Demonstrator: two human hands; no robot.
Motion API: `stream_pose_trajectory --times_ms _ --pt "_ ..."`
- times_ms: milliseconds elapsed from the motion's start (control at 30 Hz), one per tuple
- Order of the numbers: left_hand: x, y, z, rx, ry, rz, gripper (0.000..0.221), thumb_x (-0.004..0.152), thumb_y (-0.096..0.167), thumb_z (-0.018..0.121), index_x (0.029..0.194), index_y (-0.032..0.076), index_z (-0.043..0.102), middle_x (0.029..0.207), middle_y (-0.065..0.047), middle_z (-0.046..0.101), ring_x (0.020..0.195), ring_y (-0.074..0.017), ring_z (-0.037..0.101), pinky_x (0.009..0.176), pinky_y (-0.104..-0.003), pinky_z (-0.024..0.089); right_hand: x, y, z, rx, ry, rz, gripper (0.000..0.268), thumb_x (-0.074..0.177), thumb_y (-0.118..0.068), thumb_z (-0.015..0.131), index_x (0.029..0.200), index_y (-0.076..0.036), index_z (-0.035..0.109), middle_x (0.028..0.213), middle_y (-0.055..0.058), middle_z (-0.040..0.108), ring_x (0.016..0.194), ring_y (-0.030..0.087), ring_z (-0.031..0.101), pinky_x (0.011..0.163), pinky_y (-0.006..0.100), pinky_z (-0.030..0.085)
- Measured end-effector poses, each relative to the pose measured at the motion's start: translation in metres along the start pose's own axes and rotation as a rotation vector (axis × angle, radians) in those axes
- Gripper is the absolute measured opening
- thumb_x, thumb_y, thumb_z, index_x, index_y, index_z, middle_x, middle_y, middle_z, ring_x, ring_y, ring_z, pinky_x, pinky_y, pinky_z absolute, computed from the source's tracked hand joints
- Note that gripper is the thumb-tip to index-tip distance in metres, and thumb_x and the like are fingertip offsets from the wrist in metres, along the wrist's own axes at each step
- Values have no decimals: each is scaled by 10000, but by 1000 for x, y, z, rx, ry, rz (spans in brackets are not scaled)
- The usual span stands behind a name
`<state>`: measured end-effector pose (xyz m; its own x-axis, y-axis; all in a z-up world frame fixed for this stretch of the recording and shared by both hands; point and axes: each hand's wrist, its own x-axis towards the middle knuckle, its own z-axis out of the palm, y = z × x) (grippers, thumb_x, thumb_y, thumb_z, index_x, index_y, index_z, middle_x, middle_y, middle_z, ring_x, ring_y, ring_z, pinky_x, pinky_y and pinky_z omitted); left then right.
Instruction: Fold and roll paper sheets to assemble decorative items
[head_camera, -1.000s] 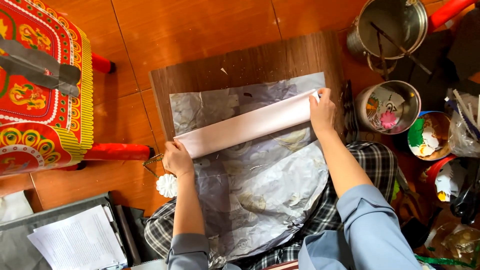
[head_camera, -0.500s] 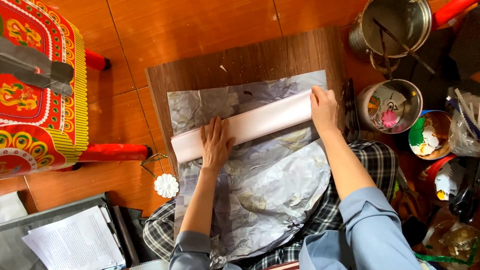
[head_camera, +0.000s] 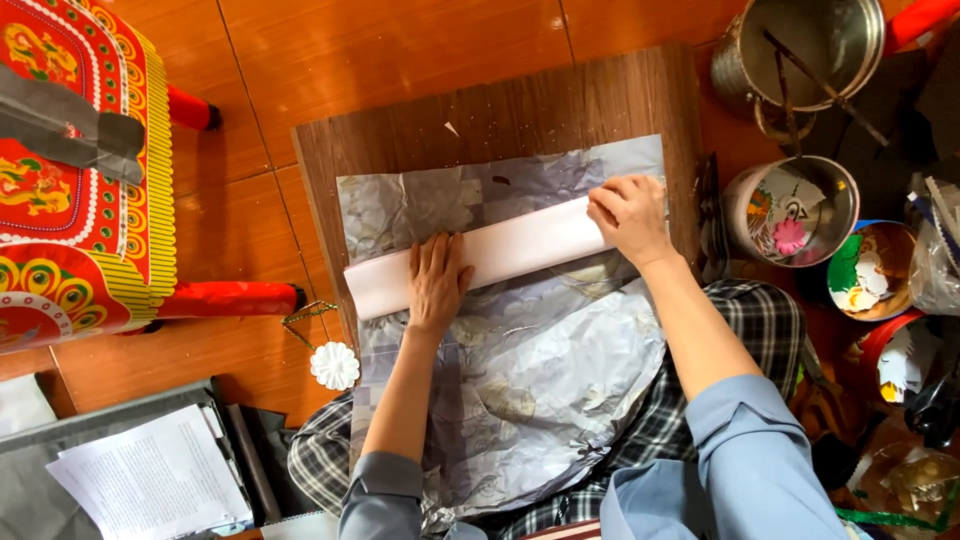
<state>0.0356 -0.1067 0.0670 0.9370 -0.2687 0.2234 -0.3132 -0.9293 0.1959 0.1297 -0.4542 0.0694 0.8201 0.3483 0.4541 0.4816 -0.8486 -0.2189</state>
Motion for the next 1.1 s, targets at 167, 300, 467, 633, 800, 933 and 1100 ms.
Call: stream_pose_trajectory --times_ms 167,300,467,633,800,933,1100 --pt "-2 0 4 -2 20 1 517 971 376 509 1397 84 512 1364 -147 515 1325 -283 454 1128 -486 300 -5 2 7 42 -82 86 111 840 -311 752 927 -281 689 955 -73 607 1001 161 574 925 338 410" --pt "-3 -3 11 8 16 -9 532 958 377 525 1407 91 507 1332 -128 538 1308 -271 469 1126 -481 304 -6 2 9 65 -107 121 121 829 -298 764 919 -290 685 943 -68 598 1000 167 571 924 345 397" --pt "-4 -4 12 -13 -3 -16 546 931 350 561 1417 109 499 1347 -113 534 1313 -257 465 1131 -467 309 -7 2 11 108 -135 179 103 851 -274 771 910 -274 686 943 -52 585 1015 180 558 944 358 384" --pt "-4 -5 17 -35 65 -6 540 928 326 579 1407 89 509 1363 -132 538 1328 -275 470 1134 -466 311 -9 3 14 127 -155 197 114 851 -253 782 915 -264 688 963 -45 574 1025 195 549 942 372 390" --pt "-6 -2 21 -53 160 12 485 942 297 575 1379 90 539 1386 -169 531 1336 -327 466 1141 -471 326 -7 1 10 166 -177 216 138 843 -217 789 932 -243 686 978 -27 560 1034 227 543 923 404 401" --pt "-6 3 12 3 177 -6 486 967 384 505 1377 127 545 1425 -127 520 1371 -275 444 1174 -463 263 -7 1 11 184 -200 262 148 837 -202 795 936 -227 688 983 -15 553 1031 249 534 939 430 395" --pt "-6 7 7 2 147 -41 597 957 484 475 1439 132 478 1498 -117 447 1413 -256 388 1197 -459 201 -7 0 12 183 -205 265 149 843 -197 797 937 -225 684 987 -6 548 1038 265 526 941 443 392"
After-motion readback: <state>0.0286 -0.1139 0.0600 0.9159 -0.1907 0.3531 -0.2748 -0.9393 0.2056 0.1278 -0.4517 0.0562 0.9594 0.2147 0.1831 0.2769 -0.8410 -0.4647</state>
